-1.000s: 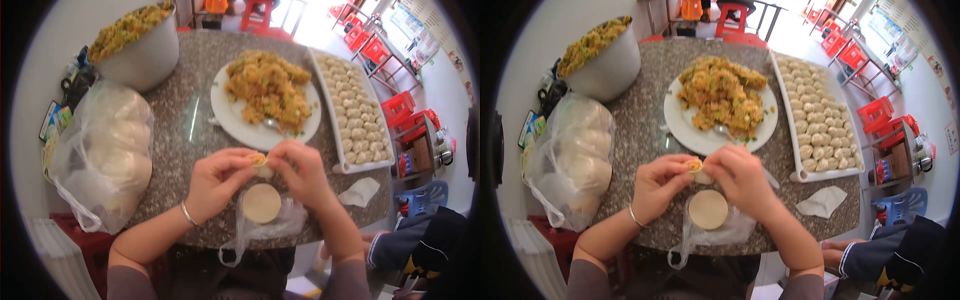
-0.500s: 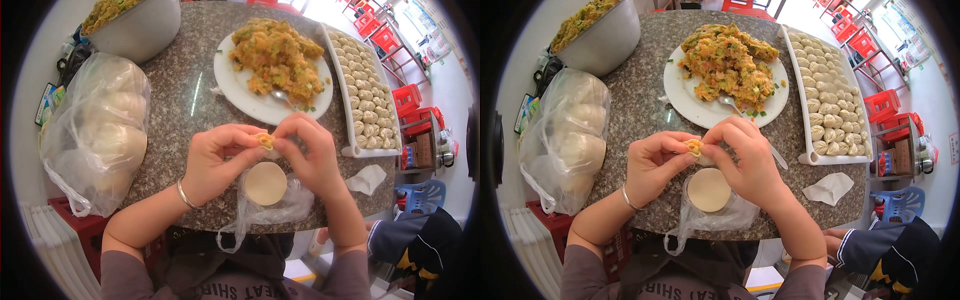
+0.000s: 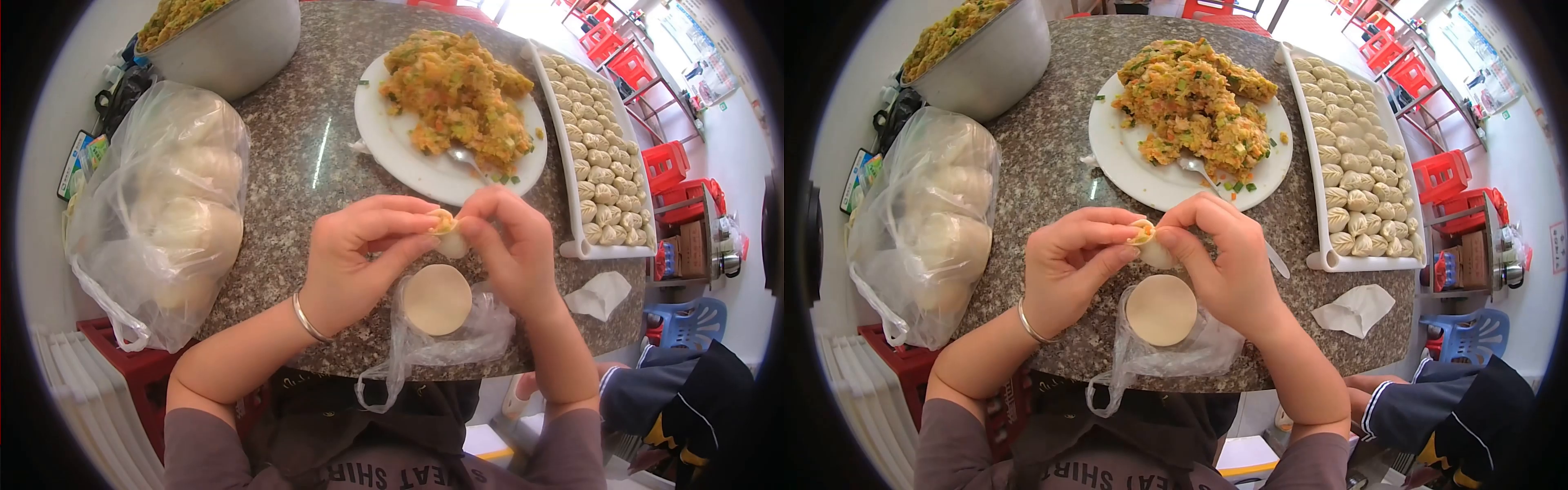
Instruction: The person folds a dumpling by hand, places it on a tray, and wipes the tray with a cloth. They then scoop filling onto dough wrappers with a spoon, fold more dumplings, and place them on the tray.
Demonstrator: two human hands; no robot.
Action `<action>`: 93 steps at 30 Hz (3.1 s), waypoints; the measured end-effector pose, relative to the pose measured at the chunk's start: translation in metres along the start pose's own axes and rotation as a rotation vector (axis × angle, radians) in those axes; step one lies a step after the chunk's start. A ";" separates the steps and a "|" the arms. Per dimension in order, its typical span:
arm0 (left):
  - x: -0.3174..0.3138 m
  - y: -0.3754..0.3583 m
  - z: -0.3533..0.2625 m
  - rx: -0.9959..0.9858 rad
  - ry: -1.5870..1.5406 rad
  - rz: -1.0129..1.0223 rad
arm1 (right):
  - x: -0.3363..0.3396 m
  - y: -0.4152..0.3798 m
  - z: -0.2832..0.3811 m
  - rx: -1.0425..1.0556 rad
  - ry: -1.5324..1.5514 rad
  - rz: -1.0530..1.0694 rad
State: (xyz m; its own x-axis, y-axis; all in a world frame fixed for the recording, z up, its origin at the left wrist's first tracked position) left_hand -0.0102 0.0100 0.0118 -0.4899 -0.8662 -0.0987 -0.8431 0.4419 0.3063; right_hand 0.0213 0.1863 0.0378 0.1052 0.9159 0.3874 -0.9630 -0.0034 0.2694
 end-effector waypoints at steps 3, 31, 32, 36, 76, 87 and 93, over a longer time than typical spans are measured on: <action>0.001 0.000 0.000 -0.029 0.011 0.048 | -0.001 0.003 0.006 0.010 -0.022 0.036; 0.003 0.001 -0.005 -0.257 0.416 0.018 | -0.009 -0.003 0.002 0.094 -0.121 -0.111; 0.002 0.001 -0.004 -0.258 0.415 0.018 | -0.008 -0.003 0.002 0.095 -0.122 -0.112; -0.002 0.000 0.001 -0.012 0.091 -0.029 | -0.005 -0.002 0.001 0.097 -0.090 -0.096; -0.002 -0.001 0.006 0.044 0.012 -0.100 | -0.007 -0.001 0.002 0.085 -0.158 -0.015; 0.001 0.001 -0.001 -0.058 0.185 0.016 | -0.010 -0.004 0.001 0.015 -0.065 -0.015; 0.001 0.001 0.007 -0.021 0.127 0.014 | -0.007 -0.003 -0.001 -0.014 -0.002 -0.056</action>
State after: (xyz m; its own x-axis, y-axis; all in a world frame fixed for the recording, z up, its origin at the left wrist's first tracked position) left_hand -0.0129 0.0111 0.0058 -0.4686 -0.8830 0.0265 -0.8307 0.4507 0.3268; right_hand 0.0231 0.1799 0.0337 0.1591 0.9138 0.3737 -0.9591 0.0533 0.2780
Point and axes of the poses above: each hand's wrist, its own y-axis towards the middle knuckle, its own x-axis out of the back of the hand, z = x × y, the point moved 2 cm from there along y, towards the middle knuckle, and after that the axes turned 3 degrees about -x, right-handed, at the moved point
